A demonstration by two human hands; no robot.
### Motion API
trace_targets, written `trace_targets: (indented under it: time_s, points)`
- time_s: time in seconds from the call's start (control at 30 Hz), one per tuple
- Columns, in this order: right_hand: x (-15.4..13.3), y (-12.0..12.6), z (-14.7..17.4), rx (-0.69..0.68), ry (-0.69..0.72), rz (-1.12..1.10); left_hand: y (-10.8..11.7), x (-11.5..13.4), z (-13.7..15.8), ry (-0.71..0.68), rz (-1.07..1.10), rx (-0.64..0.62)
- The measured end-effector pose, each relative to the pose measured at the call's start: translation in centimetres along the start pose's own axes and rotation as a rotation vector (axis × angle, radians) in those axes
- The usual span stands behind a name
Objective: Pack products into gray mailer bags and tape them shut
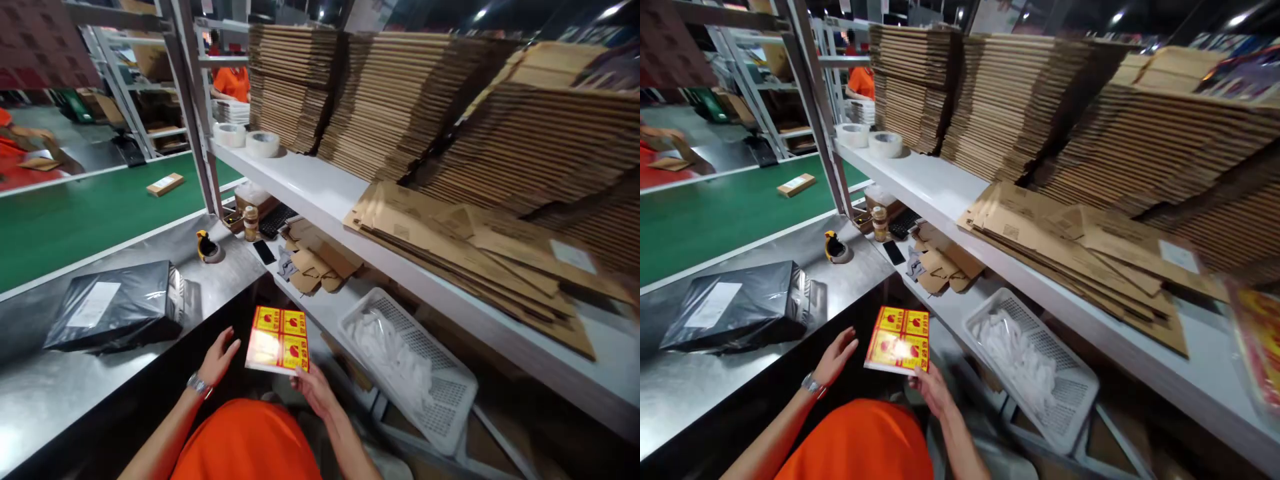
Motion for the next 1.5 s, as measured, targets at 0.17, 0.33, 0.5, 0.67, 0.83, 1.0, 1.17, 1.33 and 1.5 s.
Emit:
trace_targets:
  time_s: [0.17, 0.33, 0.5, 0.67, 0.83, 1.0, 1.17, 1.33, 1.5]
  points:
    - [-5.3, -4.8, 1.2, -0.268, -0.045, 0.233, 2.0, 7.1, -2.8, -0.342, -0.171, 0.006]
    - [-10.4, -6.7, -0.8, -0.38, -0.005, 0.333, 2.6, 9.1, -5.4, -0.249, 0.041, -0.244]
    - [-12.8, -5.5, -4.1, -0.092, 0.14, 0.471, 2.7, 7.3, -4.2, 0.002, 0.349, -0.417]
    - [-15.4, -12.5, -2.7, 0.029, 0.778, 0.816, 3.2, 6.2, -2.5, 0.032, 0.345, -0.291]
    - [-12.7, -21.3, -2.1, -0.355, 0.916, 0.9, 4.1, 7.1, -1.5, -0.133, 0.134, -0.168]
    - [-11.3, -22.6, -3.9, -0.467, 0.786, 0.822, 5.0, 7.0, -0.2, -0.194, 0.024, -0.083]
    - [-11.5, -23.3, -4.0, -0.545, 0.649, 0.718, 5.8, 7.1, 0.9, -0.277, -0.083, 0.023]
    - [-12.9, -23.8, -3.2, -0.527, 0.725, 0.758, 5.7, 7.6, 1.6, -0.324, -0.107, 0.042]
    - [-13.7, -23.7, -2.4, -0.469, 0.839, 0.786, 5.8, 8.2, 2.3, -0.326, -0.087, 0.068]
Point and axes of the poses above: each hand's wrist, its own z-axis away from the middle knuckle, its own y-axis out of the back of the hand, x = y × z, the point moved 7 cm from there along -z, towards the middle knuckle, and after that the axes turned 2 degrees about y, right-handed, at the moved point
